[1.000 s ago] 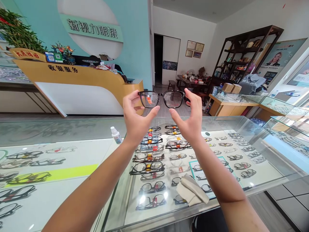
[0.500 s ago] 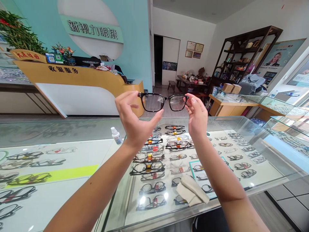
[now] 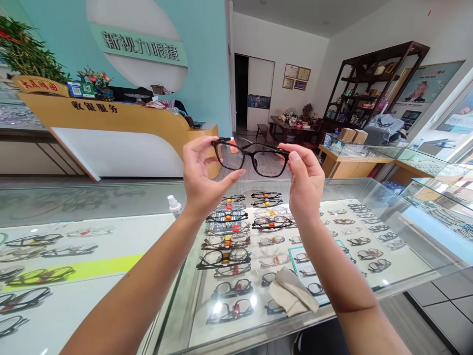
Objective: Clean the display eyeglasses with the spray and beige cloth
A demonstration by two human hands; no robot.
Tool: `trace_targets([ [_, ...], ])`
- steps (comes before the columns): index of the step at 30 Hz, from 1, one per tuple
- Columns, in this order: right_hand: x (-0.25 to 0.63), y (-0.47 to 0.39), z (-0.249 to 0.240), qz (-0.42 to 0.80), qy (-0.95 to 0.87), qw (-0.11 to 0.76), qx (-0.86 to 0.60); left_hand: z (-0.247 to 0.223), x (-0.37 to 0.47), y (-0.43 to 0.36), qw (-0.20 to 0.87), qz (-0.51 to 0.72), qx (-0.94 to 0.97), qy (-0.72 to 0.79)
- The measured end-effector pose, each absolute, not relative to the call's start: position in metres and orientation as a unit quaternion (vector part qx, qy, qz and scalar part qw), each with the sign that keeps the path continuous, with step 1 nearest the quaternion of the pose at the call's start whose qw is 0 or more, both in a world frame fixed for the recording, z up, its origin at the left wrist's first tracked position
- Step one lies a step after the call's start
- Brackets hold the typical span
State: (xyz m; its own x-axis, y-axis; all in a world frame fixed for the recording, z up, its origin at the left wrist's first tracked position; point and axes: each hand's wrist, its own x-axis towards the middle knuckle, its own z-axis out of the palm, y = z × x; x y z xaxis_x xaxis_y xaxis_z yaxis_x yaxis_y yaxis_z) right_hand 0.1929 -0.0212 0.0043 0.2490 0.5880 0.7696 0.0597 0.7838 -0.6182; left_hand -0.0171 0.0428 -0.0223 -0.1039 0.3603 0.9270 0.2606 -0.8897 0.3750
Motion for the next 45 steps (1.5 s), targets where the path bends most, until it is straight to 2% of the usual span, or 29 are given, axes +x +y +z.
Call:
trace_targets([
  [13, 0.191, -0.021, 0.005, 0.242, -0.571, 0.755, -0.214, -0.02, -0.014, 0.037, 0.066, 0.688, 0.69, 0.217],
  [16, 0.201, -0.019, 0.007, 0.2, -0.595, 0.736, -0.253, -0.018, -0.016, 0.035, 0.046, 0.68, 0.696, 0.225],
  [19, 0.213, -0.022, 0.012, 0.129, -0.636, 0.707, -0.281, -0.016, -0.019, 0.03, -0.019, 0.667, 0.707, 0.233],
  [23, 0.219, -0.027, 0.017, -0.005, -0.743, 0.586, -0.322, -0.01, -0.02, 0.019, -0.122, 0.624, 0.744, 0.207],
  [26, 0.216, -0.028, 0.017, -0.05, -0.774, 0.536, -0.335, -0.005, -0.02, 0.012, -0.135, 0.587, 0.766, 0.227],
  [38, 0.231, -0.029, 0.023, 0.1, -0.805, 0.493, -0.314, 0.008, -0.026, -0.001, -0.124, 0.563, 0.787, 0.218],
  [45, 0.229, -0.027, 0.023, 0.123, -0.799, 0.502, -0.306, 0.005, -0.023, -0.002, 0.009, 0.579, 0.78, 0.236],
])
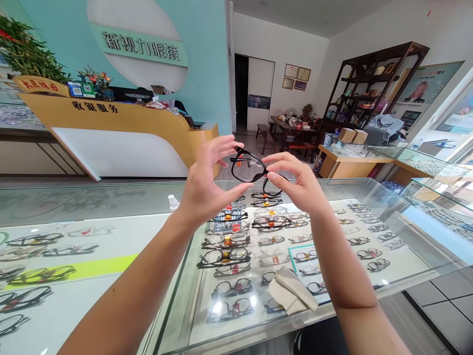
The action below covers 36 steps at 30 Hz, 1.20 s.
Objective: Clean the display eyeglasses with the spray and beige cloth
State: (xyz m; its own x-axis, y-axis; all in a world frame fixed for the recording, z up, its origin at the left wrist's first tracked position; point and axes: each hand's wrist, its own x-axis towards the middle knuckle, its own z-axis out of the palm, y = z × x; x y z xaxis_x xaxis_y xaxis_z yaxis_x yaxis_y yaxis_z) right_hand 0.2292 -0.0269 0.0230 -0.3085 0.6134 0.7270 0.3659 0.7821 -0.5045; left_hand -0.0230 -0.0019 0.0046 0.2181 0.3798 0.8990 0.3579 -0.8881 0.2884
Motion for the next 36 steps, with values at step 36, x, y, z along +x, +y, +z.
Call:
trace_targets([
  [36, 0.181, -0.035, -0.001, -0.033, -0.735, 0.576, -0.355, -0.004, 0.017, -0.031, 0.249, 0.591, 0.648, 0.41],
])
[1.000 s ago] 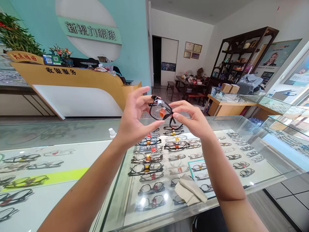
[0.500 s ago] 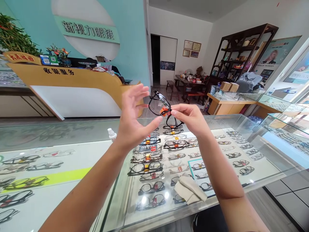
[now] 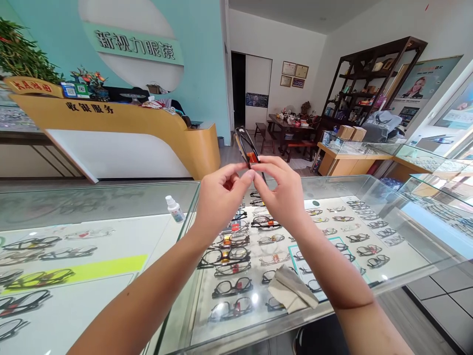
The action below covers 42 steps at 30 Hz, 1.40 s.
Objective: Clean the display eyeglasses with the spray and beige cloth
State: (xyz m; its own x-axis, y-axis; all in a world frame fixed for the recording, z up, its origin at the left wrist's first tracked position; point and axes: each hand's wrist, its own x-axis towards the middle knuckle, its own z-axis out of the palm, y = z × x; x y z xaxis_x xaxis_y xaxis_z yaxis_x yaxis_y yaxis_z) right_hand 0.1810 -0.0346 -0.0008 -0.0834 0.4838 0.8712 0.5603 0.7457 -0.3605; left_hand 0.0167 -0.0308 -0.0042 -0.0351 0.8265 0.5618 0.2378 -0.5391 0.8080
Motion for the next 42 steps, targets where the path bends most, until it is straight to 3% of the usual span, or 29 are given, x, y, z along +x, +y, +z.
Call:
trace_targets([
  [4, 0.186, -0.049, 0.009, -0.012, -0.777, 0.505, -0.375, -0.005, 0.013, -0.023, 0.268, 0.616, 0.627, 0.394],
  [7, 0.201, -0.064, 0.023, 0.004, -0.774, 0.497, -0.391, -0.003, 0.012, -0.023, 0.266, 0.577, 0.654, 0.411],
  [12, 0.231, -0.092, 0.045, -0.034, -0.66, 0.665, -0.349, -0.008, 0.02, -0.027, 0.221, 0.442, 0.734, 0.466],
  [16, 0.237, -0.113, 0.053, -0.036, -0.625, 0.725, -0.286, -0.021, 0.038, -0.033, 0.171, 0.295, 0.816, 0.467],
  [24, 0.244, -0.136, 0.059, 0.002, -0.715, 0.591, -0.374, -0.068, 0.074, -0.037, 0.086, 0.043, 0.889, 0.448],
  [27, 0.25, -0.131, 0.06, 0.01, -0.726, 0.57, -0.386, -0.084, 0.078, -0.031, 0.083, 0.019, 0.884, 0.46],
  [37, 0.241, -0.129, 0.069, -0.006, -0.66, 0.67, -0.339, -0.108, 0.088, -0.03, 0.06, -0.014, 0.885, 0.461],
  [42, 0.244, -0.125, 0.068, 0.019, -0.68, 0.661, -0.317, -0.11, 0.087, -0.029, 0.053, 0.007, 0.884, 0.464],
])
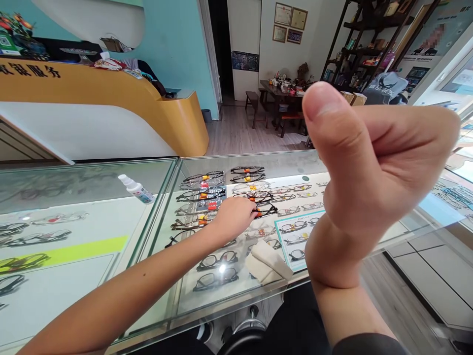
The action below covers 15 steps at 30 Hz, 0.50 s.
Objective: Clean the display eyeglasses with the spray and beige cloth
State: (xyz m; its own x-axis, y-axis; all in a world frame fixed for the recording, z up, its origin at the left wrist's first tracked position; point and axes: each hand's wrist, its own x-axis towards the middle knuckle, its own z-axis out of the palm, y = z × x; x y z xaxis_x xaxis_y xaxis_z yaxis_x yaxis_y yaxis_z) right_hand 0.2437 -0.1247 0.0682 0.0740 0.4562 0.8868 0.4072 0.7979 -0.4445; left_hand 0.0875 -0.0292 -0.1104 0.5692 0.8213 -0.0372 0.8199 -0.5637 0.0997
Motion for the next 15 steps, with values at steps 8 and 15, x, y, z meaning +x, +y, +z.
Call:
trace_targets([
  [8, 0.24, -0.129, 0.069, 0.021, -0.66, 0.684, -0.31, -0.116, 0.08, -0.021, 0.08, 0.092, 0.887, 0.445],
  [15, 0.229, -0.126, 0.068, 0.028, -0.626, 0.717, -0.307, -0.125, 0.076, -0.015, 0.112, 0.157, 0.884, 0.426],
])
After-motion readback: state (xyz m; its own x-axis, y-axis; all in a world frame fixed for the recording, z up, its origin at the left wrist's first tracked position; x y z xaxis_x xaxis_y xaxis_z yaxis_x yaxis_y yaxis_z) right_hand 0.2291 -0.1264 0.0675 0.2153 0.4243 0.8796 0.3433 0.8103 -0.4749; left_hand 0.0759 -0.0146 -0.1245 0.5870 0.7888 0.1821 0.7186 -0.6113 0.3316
